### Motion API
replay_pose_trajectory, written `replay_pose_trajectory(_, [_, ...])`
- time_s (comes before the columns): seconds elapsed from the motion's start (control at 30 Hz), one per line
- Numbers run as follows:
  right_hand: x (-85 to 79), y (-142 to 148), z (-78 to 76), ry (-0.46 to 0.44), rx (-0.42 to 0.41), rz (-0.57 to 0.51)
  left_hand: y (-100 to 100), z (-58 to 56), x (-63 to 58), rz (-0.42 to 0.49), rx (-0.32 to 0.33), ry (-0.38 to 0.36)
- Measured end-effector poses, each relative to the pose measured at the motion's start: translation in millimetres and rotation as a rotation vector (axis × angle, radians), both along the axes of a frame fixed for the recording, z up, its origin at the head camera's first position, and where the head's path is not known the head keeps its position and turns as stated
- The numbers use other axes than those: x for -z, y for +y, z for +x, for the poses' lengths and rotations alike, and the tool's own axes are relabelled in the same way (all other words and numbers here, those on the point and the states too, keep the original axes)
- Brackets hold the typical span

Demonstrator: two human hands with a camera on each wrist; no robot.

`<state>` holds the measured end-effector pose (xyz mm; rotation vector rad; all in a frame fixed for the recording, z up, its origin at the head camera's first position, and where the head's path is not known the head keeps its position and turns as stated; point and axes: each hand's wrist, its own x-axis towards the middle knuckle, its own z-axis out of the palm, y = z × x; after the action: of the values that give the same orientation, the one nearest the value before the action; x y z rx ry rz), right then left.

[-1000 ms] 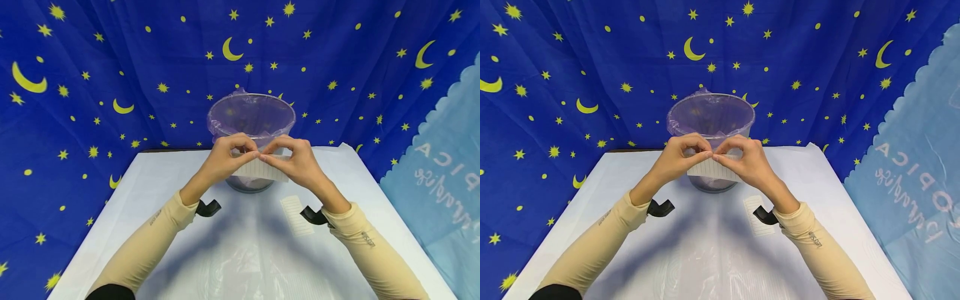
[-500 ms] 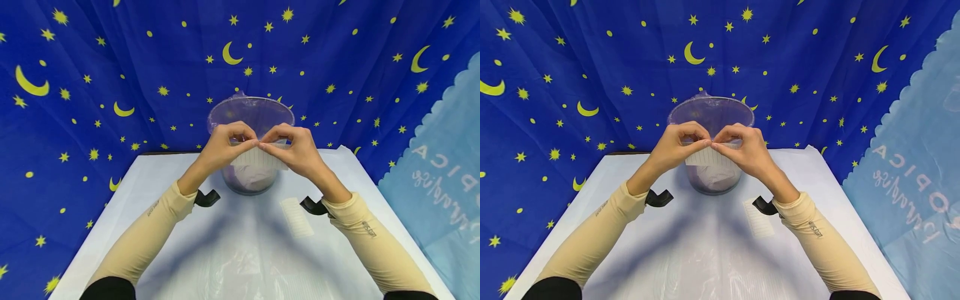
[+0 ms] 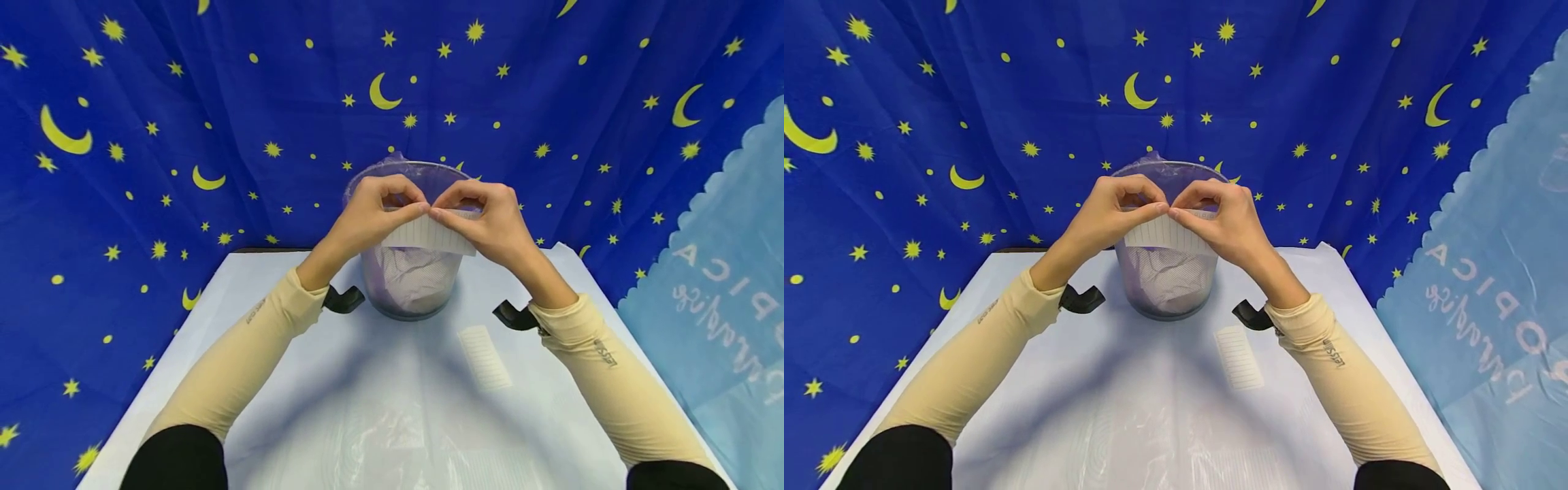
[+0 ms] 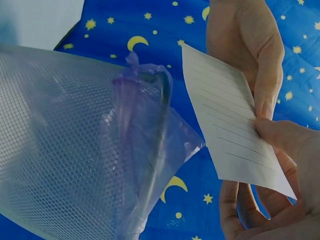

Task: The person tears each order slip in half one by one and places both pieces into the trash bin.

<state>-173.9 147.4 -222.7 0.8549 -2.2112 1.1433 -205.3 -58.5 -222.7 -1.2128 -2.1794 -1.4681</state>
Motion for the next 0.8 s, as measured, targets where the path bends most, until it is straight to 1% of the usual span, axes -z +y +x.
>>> replay_pose_trajectory(0.2, [-8.1,0.8,-3.2,-0.020,0.009,0.009,2.3,-2.0,-6.5,-0.003,-0.010,-0.003])
replay_pose_trajectory(0.37, [-13.4,-2.9,-7.3,-0.005,0.013,0.018,0.2,-1.7,-9.7,0.006,-0.060,0.017])
replay_pose_trajectory(0.47, [-15.8,-4.5,-9.4,0.004,0.023,0.018,-0.5,-2.4,-12.5,0.013,-0.073,0.027])
replay_pose_trajectory(0.67, [-23.6,-5.6,-15.4,0.041,0.057,0.020,-0.3,-7.2,-20.9,0.022,-0.091,0.021])
replay_pose_trajectory(0.8, [-29.6,-5.0,-20.0,0.039,0.053,0.029,1.6,-11.6,-24.9,0.021,-0.118,0.025])
